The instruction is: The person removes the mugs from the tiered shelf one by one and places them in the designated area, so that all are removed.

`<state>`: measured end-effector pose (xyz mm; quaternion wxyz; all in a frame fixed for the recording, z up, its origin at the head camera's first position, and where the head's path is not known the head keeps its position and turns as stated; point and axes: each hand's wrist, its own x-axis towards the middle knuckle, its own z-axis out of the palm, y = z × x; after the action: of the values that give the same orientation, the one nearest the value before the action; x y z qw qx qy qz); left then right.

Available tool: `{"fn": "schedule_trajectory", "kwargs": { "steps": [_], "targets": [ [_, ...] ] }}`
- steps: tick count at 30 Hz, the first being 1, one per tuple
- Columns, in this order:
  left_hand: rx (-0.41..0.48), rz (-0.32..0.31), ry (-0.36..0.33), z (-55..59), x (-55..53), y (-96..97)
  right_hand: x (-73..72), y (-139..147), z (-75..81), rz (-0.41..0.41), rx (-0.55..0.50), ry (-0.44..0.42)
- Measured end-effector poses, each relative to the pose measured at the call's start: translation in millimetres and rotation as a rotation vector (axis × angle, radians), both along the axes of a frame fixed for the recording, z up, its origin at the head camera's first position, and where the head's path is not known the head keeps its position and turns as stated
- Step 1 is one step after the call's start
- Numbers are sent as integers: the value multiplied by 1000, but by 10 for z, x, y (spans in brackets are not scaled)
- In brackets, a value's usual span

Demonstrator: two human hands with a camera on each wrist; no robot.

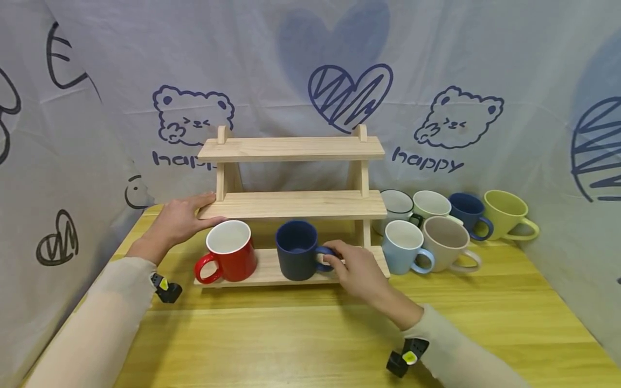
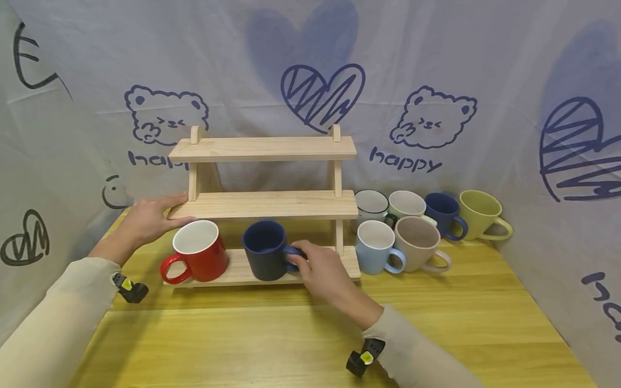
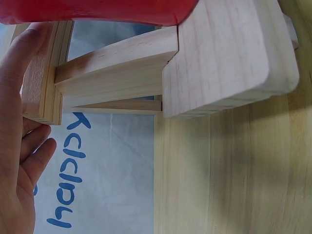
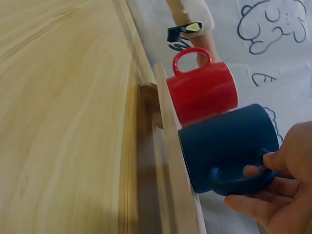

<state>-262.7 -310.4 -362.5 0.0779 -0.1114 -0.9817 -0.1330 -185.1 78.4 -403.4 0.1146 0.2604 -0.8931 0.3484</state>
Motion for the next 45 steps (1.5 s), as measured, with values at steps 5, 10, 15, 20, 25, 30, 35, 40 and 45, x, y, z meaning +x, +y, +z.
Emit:
{"fn": "schedule_trajectory", "kwargs": {
  "steps": [5, 10, 15, 20, 25, 30, 35, 40, 45],
  "targets": [
    [7, 5, -2, 8, -4, 11, -19, 160, -13, 14, -90, 12],
    [5, -4, 9, 10, -4, 15, 8, 333, -21, 20, -143, -28],
    [2, -8, 8, 11, -5, 22, 93, 566, 48, -16, -187, -107],
    [6, -5, 11, 32, -6, 22, 160, 814, 160, -57, -233, -130],
    [4, -3, 1, 43, 1, 17, 211, 1051, 273, -70, -263, -123],
    [1, -7, 3, 25, 3, 15, 273, 1274, 402, -82, -290, -115],
    [5, -13, 4, 10, 8, 11, 312, 1511, 493, -92, -335, -89],
    [1, -16, 12, -2, 6, -1, 307, 1783, 539, -67, -450, -91],
    [-7, -12, 9, -10, -4, -8, 309, 2113, 577, -81, -529, -126]
  ]
}}
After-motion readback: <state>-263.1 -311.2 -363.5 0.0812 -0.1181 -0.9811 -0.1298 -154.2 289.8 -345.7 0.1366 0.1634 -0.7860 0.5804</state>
